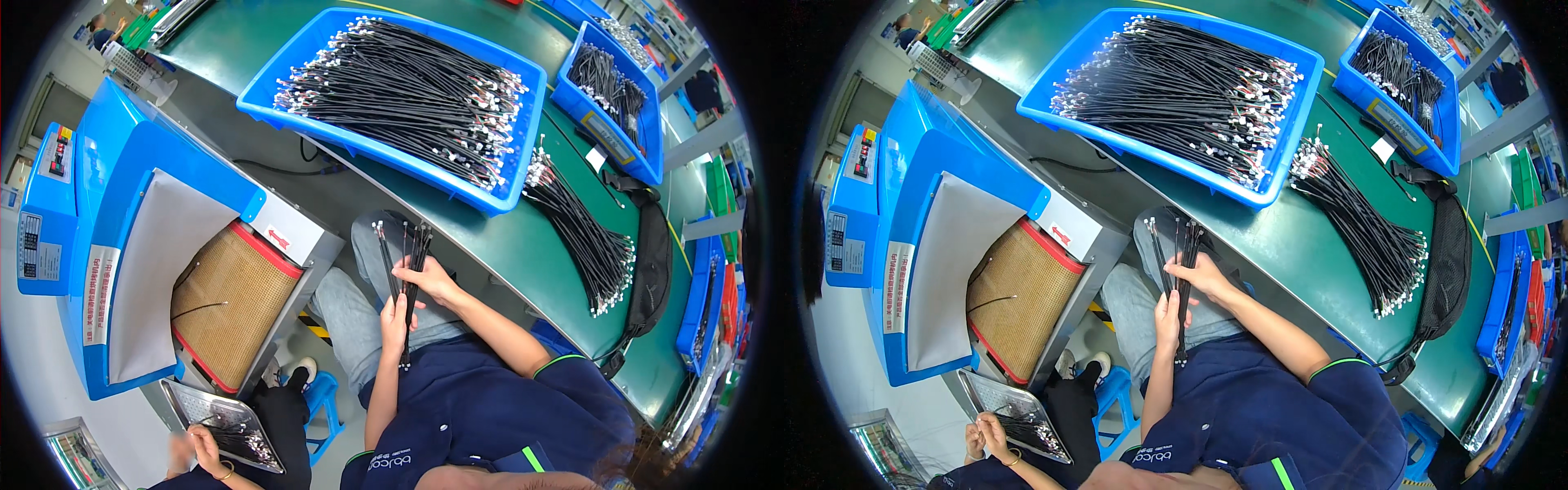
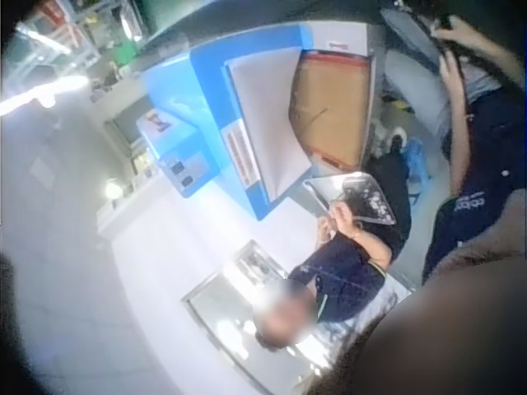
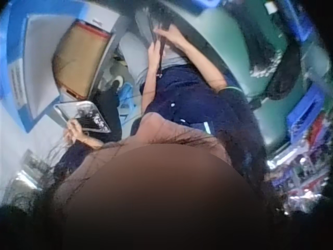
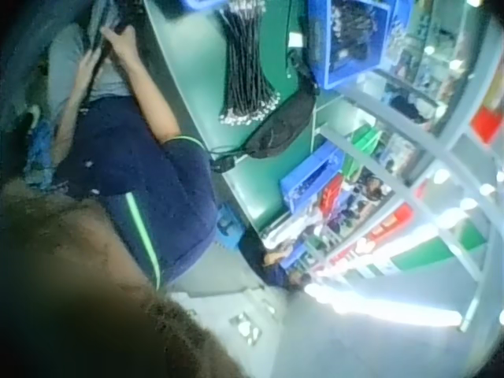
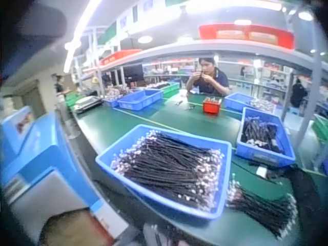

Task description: The person picks up bundles of black cables with white connectors from a blue bin and feeds them into a blue machine with a conveyor belt. They repeatedly grab handfuls of cables, align them, and place them onto the machine's belt, while a coworker works on a tray nearby.

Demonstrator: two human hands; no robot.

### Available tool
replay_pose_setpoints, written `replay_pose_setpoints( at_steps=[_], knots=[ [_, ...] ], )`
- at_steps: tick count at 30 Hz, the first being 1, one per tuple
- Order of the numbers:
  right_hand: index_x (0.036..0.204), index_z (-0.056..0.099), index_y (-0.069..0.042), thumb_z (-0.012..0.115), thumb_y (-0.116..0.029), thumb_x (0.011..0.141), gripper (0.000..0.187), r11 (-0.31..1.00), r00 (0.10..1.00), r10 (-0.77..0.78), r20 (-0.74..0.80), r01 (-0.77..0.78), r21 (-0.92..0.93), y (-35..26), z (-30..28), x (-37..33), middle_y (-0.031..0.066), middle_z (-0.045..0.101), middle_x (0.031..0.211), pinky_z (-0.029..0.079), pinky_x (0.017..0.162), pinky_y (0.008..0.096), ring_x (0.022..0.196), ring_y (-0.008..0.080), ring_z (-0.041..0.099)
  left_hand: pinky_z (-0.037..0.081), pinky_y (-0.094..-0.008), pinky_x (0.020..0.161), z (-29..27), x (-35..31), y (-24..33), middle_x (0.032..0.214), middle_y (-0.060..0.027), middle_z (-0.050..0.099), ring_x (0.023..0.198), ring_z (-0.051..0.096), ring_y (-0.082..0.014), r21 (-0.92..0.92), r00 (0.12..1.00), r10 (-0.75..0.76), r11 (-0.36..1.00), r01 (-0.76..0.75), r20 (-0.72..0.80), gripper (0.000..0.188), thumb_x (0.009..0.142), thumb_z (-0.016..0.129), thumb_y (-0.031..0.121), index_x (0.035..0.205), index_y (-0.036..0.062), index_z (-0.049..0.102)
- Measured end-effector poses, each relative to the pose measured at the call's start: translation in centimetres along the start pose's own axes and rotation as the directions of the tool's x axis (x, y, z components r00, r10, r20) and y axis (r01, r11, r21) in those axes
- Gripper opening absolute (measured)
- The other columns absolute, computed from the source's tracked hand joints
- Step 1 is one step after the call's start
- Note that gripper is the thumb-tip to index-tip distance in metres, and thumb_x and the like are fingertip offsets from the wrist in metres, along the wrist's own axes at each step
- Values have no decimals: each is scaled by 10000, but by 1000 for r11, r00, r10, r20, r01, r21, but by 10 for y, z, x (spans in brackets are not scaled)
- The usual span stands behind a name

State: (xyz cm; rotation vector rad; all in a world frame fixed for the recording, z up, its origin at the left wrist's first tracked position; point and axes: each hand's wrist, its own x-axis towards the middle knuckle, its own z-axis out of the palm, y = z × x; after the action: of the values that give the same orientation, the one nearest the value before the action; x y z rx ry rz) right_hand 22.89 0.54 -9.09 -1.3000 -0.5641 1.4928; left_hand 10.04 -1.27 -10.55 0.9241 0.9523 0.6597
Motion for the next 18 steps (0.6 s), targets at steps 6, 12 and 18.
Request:
replay_pose_setpoints(
  at_steps=[6, 12, 18],
  knots=[
    [801, 534, -43, 590, -153, 737, 138, 997, 999, 22, -34, -24, -69, 6, -4, 2, 9, 511, 638, 383, 541, 234, 585, 77, 468, 339, -182, 343, 0, -1, 0, 695, -113, 576, 395, 428, -68, -32, 1000, -15, 999, 15, -4, 307, 892, 317, 299, 852, 25, 450],
    [735, 508, -49, 562, -145, 746, 110, 999, 1000, -15, -16, 14, -51, 2, 0, 0, 4, 493, 620, 370, 521, 236, 573, 74, 457, 341, -181, 345, 0, -1, 1, 696, -107, 578, 396, 429, -68, -27, 1000, -15, 1000, 15, 2, 289, 893, 322, 279, 830, 26, 446],
    [700, 489, -44, 570, -146, 742, 137, 992, 998, 48, 41, -53, 112, 13, -6, 3, 21, 488, 612, 373, 499, 241, 560, 96, 469, 329, -184, 340, 1, -1, 1, 682, -111, 572, 389, 419, -69, 18, 1000, 5, 1000, -6, 27, 287, 889, 331, 281, 858, 23, 452]
  ],
)
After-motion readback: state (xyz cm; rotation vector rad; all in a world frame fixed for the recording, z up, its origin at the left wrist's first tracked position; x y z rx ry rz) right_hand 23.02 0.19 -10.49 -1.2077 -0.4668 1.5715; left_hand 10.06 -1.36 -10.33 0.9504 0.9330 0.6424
